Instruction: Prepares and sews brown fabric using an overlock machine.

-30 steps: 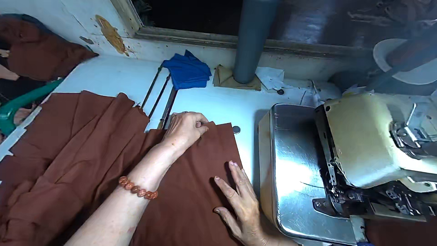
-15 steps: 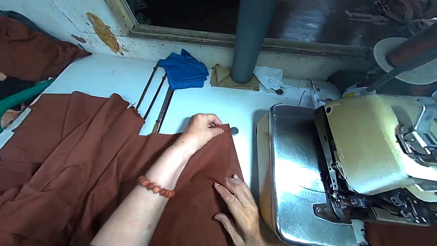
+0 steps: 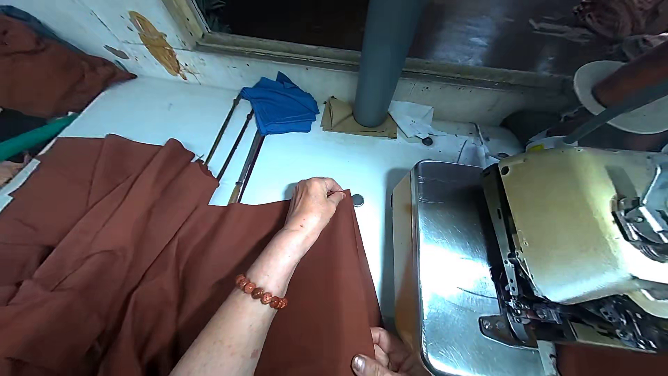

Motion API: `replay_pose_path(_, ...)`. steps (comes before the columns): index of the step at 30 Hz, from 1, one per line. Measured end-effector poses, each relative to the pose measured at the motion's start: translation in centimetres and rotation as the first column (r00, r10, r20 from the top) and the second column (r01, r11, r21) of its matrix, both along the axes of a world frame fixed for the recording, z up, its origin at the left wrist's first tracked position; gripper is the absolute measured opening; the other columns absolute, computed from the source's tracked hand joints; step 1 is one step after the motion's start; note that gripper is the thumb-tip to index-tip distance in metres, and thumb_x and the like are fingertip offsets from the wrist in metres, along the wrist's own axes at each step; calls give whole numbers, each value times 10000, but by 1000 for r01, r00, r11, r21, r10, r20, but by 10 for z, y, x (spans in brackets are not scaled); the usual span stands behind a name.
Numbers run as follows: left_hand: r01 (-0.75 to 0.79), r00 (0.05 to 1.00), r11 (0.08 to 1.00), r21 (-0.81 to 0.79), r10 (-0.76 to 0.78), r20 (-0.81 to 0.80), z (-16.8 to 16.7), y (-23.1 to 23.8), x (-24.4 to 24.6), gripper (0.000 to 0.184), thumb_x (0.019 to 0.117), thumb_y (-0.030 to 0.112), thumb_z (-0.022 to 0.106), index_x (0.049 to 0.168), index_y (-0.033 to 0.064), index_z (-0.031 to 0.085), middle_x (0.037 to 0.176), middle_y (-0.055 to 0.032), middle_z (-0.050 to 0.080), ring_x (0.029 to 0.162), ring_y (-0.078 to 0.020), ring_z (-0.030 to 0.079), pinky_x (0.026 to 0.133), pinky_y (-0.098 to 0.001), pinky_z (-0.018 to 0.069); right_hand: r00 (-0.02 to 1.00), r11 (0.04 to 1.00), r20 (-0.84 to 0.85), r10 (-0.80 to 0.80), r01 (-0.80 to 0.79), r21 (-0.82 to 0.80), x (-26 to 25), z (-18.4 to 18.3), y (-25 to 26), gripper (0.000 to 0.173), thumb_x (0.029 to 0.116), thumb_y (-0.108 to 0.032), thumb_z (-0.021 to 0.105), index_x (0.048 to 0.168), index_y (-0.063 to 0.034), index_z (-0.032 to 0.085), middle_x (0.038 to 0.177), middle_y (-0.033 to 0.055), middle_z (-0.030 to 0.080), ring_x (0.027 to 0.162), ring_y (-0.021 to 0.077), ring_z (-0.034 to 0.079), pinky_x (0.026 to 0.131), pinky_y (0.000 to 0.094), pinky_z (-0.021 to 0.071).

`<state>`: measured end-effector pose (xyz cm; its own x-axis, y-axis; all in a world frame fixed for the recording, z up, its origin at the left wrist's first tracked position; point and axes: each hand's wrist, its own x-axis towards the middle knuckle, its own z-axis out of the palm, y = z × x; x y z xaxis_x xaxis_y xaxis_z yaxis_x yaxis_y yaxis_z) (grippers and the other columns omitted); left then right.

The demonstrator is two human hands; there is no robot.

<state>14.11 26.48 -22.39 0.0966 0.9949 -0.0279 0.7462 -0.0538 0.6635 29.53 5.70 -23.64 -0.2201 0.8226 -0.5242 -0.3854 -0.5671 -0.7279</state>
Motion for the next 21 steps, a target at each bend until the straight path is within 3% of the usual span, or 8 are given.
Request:
replay_pose_path(2, -19, 999, 1000, -9, 18, -41, 1, 0, 3, 100, 967, 82, 695, 940, 11, 760, 921, -179, 724, 905, -339, 676, 810, -540, 501, 999, 999, -45, -5, 3, -37, 1, 0, 1, 175, 959, 48, 585, 1013, -116, 612, 854, -73, 726, 801, 34, 688, 787, 271, 572)
replay_pose_path(8, -45, 980, 998, -41, 37, -196, 9, -2, 16, 111, 968, 94, 686, 960, -3, 739, 942, -225, 703, 954, -408, 668, 808, -586, 499, 998, 1000, -53, -15, 15, -5, 1, -4, 0, 164, 980, 25, 563, 1006, -130, 609, 839, -92, 692, 789, 21, 663, 779, 259, 561)
replay_pose_path(12, -14, 969, 1000, -17, 10, -247, 8, -1, 21, 101, 941, 38, 697, 1026, -3, 733, 1164, -217, 632, 1173, -421, 573, 939, -593, 457, 997, 1000, -81, 1, 2, 31, 2, -8, -1, 158, 994, 7, 547, 1024, -129, 622, 841, -102, 679, 773, 11, 642, 759, 243, 546)
replay_pose_path(15, -24, 954, 995, -101, -7, -299, 17, 1, 25, 185, 974, 55, 649, 1143, 13, 710, 1095, -228, 676, 1058, -413, 652, 859, -588, 509, 995, 998, -101, 8, -2, 60, 3, -9, -2, 166, 996, 15, 538, 1040, -124, 617, 852, -98, 688, 790, 11, 653, 770, 245, 555)
replay_pose_path(18, -15, 948, 989, -150, -33, -317, 21, 2, 26, 128, 986, 65, 619, 1056, 21, 717, 972, -220, 704, 982, -407, 672, 801, -586, 499, 995, 997, -95, -17, 24, 69, 0, -7, -3, 172, 977, 45, 564, 1048, -100, 626, 871, -73, 723, 817, 22, 683, 802, 254, 568)
replay_pose_path(21, 58, 965, 993, -107, -83, -248, 12, -2, 18, 135, 1001, 92, 613, 1046, 13, 713, 1004, -216, 698, 998, -405, 668, 830, -598, 496, 998, 995, -61, -24, 30, 100, -4, -4, -5, 147, 975, 30, 585, 1065, -76, 633, 900, -51, 747, 838, 31, 704, 808, 259, 582)
